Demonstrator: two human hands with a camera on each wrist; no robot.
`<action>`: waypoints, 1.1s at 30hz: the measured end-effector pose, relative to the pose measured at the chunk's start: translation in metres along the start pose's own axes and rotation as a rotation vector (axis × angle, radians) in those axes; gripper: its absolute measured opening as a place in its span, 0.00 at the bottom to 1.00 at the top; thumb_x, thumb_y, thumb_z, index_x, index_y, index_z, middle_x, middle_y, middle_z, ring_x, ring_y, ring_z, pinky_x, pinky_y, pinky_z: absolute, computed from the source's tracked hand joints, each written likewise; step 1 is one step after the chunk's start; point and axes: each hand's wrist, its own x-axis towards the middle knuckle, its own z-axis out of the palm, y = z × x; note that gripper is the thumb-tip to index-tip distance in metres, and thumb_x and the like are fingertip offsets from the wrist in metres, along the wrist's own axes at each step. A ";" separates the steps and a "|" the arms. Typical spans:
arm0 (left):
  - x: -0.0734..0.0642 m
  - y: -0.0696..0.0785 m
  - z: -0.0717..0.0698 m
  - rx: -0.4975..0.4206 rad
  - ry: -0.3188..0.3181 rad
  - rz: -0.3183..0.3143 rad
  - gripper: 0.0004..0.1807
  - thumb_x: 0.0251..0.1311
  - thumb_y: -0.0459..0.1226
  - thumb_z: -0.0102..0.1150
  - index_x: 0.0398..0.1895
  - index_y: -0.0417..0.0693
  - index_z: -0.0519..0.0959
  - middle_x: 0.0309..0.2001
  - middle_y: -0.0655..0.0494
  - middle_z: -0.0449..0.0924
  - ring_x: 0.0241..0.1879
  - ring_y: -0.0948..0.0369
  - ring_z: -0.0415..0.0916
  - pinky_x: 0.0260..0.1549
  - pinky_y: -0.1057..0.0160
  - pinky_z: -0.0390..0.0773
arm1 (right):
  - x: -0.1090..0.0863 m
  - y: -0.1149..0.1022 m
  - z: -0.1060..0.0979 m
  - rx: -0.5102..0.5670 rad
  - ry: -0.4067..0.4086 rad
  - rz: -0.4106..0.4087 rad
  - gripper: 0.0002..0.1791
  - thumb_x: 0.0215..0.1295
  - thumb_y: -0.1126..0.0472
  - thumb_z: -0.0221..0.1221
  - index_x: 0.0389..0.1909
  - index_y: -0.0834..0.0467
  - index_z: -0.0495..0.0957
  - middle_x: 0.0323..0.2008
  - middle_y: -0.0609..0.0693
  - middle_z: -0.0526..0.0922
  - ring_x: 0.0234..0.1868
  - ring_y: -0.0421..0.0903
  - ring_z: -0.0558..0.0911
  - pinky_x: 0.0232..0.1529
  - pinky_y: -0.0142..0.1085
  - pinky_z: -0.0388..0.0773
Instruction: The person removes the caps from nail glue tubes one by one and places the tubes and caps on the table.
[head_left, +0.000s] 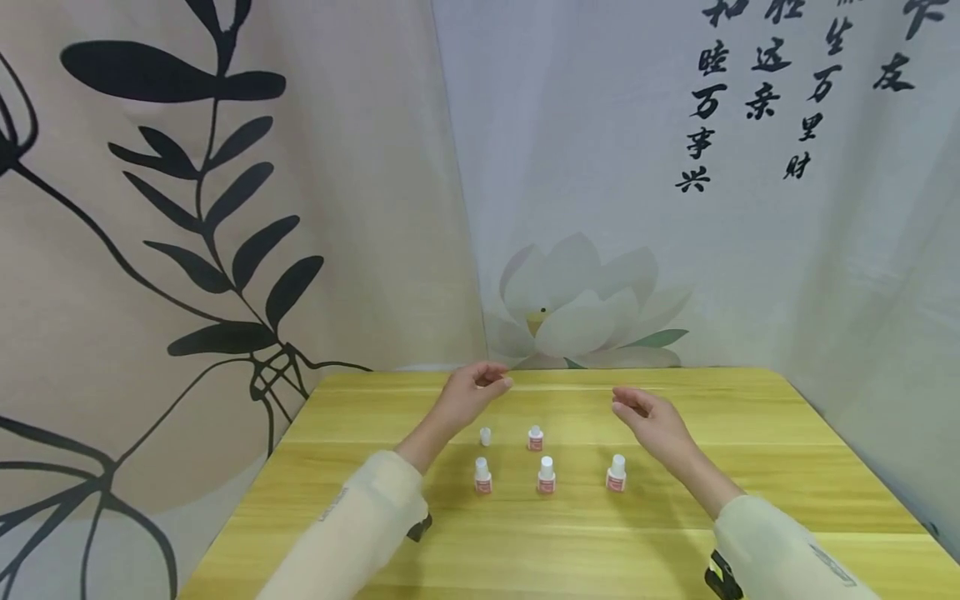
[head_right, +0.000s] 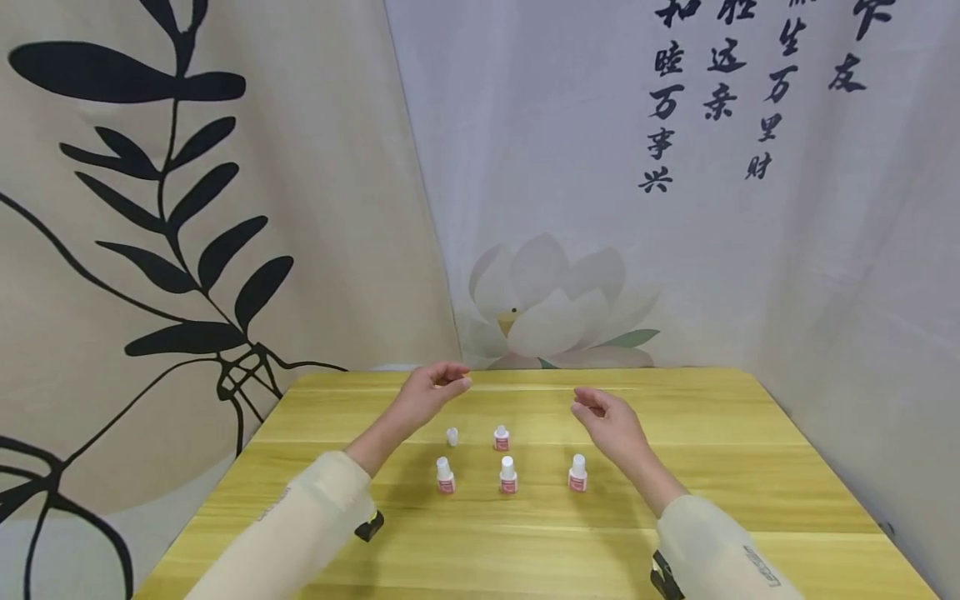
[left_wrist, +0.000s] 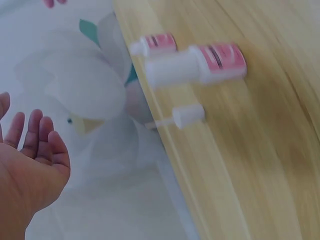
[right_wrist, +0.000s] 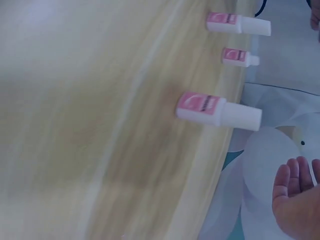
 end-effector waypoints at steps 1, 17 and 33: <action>-0.001 0.003 0.003 -0.015 -0.004 0.003 0.17 0.67 0.45 0.62 0.54 0.47 0.80 0.41 0.57 0.81 0.44 0.60 0.76 0.42 0.60 0.78 | -0.002 0.002 0.000 -0.007 0.002 0.001 0.28 0.77 0.51 0.51 0.69 0.65 0.66 0.63 0.63 0.73 0.63 0.60 0.73 0.61 0.53 0.71; -0.022 0.041 0.071 -0.195 -0.103 -0.001 0.21 0.62 0.45 0.67 0.57 0.55 0.79 0.49 0.64 0.78 0.52 0.62 0.73 0.42 0.61 0.79 | -0.025 0.032 0.001 -0.009 0.010 0.063 0.28 0.75 0.47 0.54 0.64 0.64 0.72 0.58 0.60 0.79 0.59 0.57 0.76 0.58 0.50 0.74; -0.045 0.026 0.139 -0.289 -0.064 -0.103 0.21 0.59 0.41 0.70 0.55 0.55 0.79 0.50 0.63 0.77 0.53 0.58 0.72 0.45 0.60 0.78 | -0.033 0.043 0.003 0.009 0.022 0.121 0.29 0.72 0.44 0.56 0.62 0.63 0.75 0.56 0.56 0.80 0.59 0.56 0.76 0.59 0.52 0.72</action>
